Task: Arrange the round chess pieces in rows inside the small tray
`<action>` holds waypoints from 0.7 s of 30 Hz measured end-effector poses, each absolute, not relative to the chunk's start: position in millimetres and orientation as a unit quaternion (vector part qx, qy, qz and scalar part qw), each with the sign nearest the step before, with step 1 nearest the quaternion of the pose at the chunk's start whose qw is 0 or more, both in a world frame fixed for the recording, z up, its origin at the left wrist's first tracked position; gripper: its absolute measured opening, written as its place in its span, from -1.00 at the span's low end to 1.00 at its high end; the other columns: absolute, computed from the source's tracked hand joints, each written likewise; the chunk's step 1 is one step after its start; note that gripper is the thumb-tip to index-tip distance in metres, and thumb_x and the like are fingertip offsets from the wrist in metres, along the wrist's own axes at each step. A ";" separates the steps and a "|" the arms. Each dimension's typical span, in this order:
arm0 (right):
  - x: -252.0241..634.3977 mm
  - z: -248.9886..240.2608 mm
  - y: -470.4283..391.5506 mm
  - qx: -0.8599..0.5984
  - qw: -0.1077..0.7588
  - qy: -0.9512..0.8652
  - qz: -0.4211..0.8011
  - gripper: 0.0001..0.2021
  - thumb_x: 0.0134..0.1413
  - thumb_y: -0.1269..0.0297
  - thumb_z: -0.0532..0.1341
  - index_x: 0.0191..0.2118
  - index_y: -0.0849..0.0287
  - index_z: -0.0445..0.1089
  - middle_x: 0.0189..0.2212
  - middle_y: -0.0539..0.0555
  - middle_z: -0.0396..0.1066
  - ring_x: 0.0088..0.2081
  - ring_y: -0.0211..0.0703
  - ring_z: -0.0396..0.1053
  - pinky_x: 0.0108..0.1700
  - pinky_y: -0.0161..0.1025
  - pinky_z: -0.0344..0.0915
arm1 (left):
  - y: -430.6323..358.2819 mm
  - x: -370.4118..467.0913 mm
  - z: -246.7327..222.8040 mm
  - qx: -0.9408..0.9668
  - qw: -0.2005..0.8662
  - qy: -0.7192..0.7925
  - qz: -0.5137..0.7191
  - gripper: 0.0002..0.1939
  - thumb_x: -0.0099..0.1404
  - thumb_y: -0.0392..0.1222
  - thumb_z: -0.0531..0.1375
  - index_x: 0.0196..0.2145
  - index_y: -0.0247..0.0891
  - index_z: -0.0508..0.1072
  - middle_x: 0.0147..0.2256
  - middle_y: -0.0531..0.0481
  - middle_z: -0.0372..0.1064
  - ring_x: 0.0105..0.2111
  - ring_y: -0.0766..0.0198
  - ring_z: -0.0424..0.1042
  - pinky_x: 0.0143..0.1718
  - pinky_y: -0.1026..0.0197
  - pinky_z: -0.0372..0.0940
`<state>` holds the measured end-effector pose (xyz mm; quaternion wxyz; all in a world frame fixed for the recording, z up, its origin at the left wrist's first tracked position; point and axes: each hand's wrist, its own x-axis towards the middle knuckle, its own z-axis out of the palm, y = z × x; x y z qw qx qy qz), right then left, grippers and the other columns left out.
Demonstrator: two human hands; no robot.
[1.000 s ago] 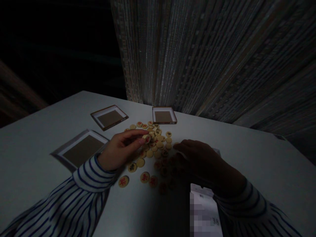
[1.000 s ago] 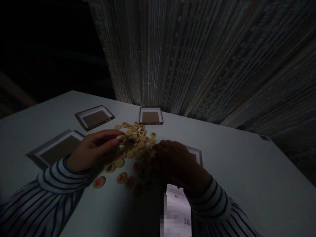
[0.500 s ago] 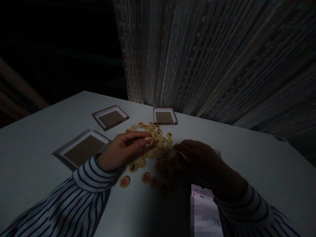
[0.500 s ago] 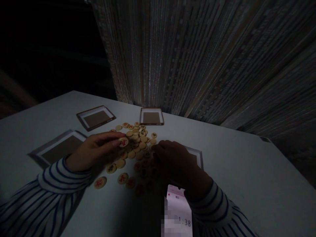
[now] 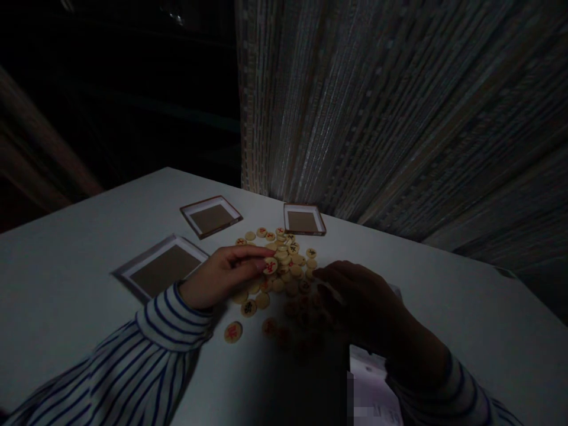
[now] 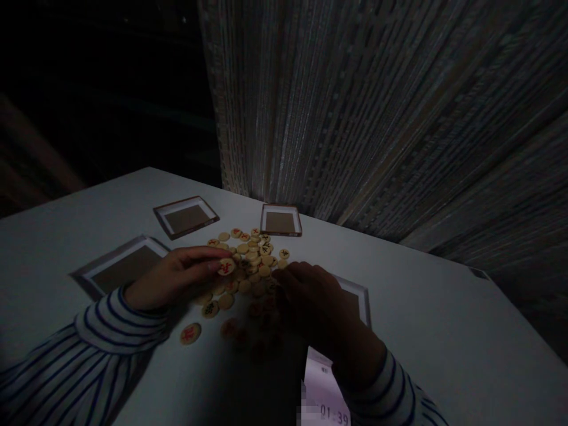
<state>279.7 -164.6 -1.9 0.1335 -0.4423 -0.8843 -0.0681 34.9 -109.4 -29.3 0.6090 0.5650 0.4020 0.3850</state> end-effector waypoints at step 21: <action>230.2 -1.4 -160.1 -0.389 0.221 -0.892 -0.062 -0.77 0.20 0.32 0.07 -0.04 0.24 0.27 -0.30 0.12 0.43 -0.32 -0.14 0.32 -0.30 -0.19 0.22 | -112.9 39.0 -26.5 0.518 0.688 0.348 0.370 -0.76 0.02 -0.18 0.34 -0.32 -0.29 0.49 -0.41 0.02 0.51 -0.46 0.37 0.45 -0.36 0.28 0.35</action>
